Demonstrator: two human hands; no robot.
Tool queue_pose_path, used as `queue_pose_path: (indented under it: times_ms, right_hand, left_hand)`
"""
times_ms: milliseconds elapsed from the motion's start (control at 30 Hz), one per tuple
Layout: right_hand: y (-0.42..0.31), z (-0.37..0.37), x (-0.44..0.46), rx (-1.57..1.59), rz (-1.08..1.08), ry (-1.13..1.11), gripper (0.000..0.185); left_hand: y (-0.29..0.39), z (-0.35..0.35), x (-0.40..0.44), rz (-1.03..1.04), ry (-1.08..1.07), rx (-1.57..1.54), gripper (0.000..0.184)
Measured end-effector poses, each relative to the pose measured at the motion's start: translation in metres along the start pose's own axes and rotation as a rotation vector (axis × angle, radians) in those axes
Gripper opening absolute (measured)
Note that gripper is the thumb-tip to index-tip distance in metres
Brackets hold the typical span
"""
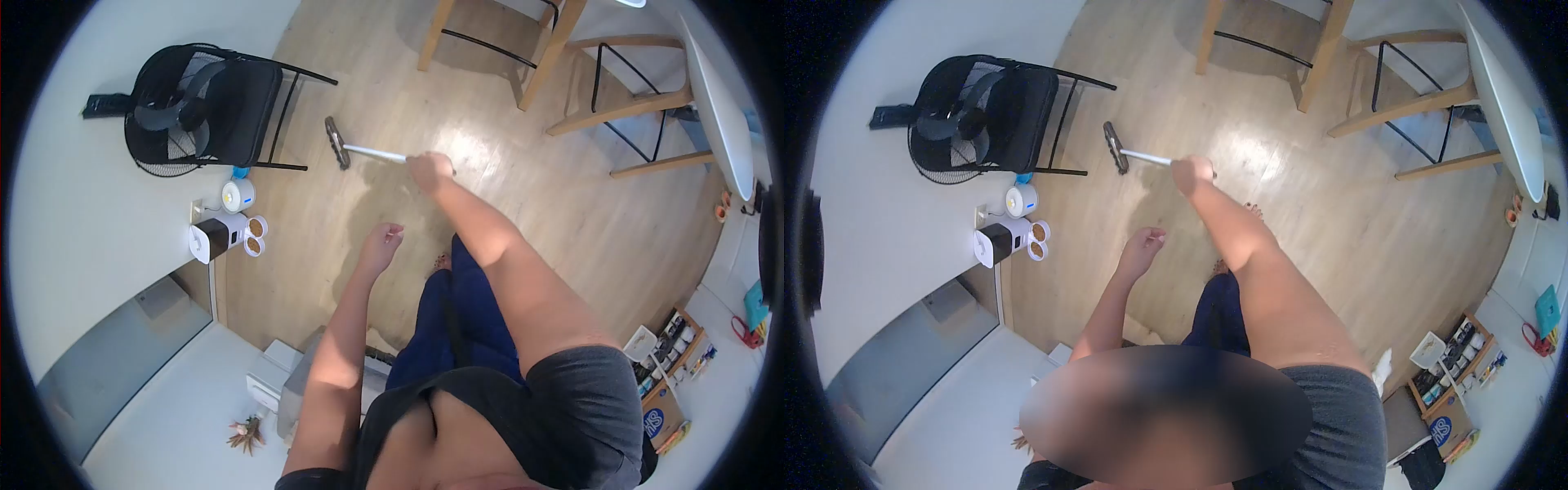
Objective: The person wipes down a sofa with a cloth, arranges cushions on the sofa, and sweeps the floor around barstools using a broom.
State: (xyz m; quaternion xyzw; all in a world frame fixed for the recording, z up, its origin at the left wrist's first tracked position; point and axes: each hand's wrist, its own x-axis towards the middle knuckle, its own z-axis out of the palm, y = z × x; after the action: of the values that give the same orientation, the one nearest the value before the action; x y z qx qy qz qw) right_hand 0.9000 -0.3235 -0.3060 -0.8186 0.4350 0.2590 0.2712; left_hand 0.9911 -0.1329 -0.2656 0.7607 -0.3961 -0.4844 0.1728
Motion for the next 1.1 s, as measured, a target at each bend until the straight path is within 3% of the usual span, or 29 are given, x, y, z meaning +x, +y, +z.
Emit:
queue_pose_path:
  times_ms: [133, 200, 333, 400, 500, 700, 800, 867, 900, 967, 1033, 1100]
  right_hand:
    - [0.066, -0.034, 0.02, 0.124, 0.125, -0.025, 0.031]
    - [0.12, -0.026, 0.003, 0.196, 0.202, -0.029, 0.036]
    - [0.247, 0.035, -0.099, 0.312, 0.405, 0.0, 0.039]
    - [0.28, 0.021, -0.186, 0.334, 0.603, -0.159, 0.041]
    - [0.325, 0.04, -0.29, 0.218, 0.746, -0.183, 0.041]
    - [0.321, 0.019, -0.346, 0.157, 0.829, -0.146, 0.04]
    - [0.303, 0.001, -0.339, 0.192, 0.75, -0.114, 0.041]
    - [0.28, -0.015, -0.31, 0.258, 0.724, -0.164, 0.042]
    - [0.273, -0.013, -0.292, 0.291, 0.737, -0.192, 0.043]
    - [0.263, 0.003, -0.26, 0.31, 0.715, -0.177, 0.043]
    - [0.258, 0.007, -0.243, 0.33, 0.687, -0.154, 0.043]
    - [0.256, 0.018, -0.255, 0.481, 0.801, -0.163, 0.043]
  left_hand:
    - [0.001, 0.007, 0.024, -0.089, -0.036, -0.065, 0.025]
    - [0.009, 0.013, 0.032, 0.014, -0.072, -0.011, 0.028]
    - [0.05, 0.024, 0.064, -0.017, -0.147, 0.057, 0.027]
    - [0.073, 0.027, 0.079, 0.005, -0.164, 0.041, 0.026]
    - [0.137, 0.027, 0.114, 0.203, -0.117, -0.047, 0.027]
    - [0.306, 0.03, 0.163, 0.421, -0.077, -0.255, 0.028]
    - [0.362, 0.03, 0.182, 0.282, -0.188, -0.44, 0.028]
    - [0.389, 0.027, 0.187, 0.294, -0.19, -0.722, 0.049]
    - [0.402, 0.022, 0.189, 0.304, -0.195, -0.716, 0.049]
    - [0.425, 0.01, 0.195, 0.219, -0.171, -0.908, 0.072]
    - [0.44, -0.001, 0.204, 0.207, -0.186, -0.968, 0.077]
    - [0.452, -0.016, 0.217, 0.15, -0.223, -1.1, 0.09]
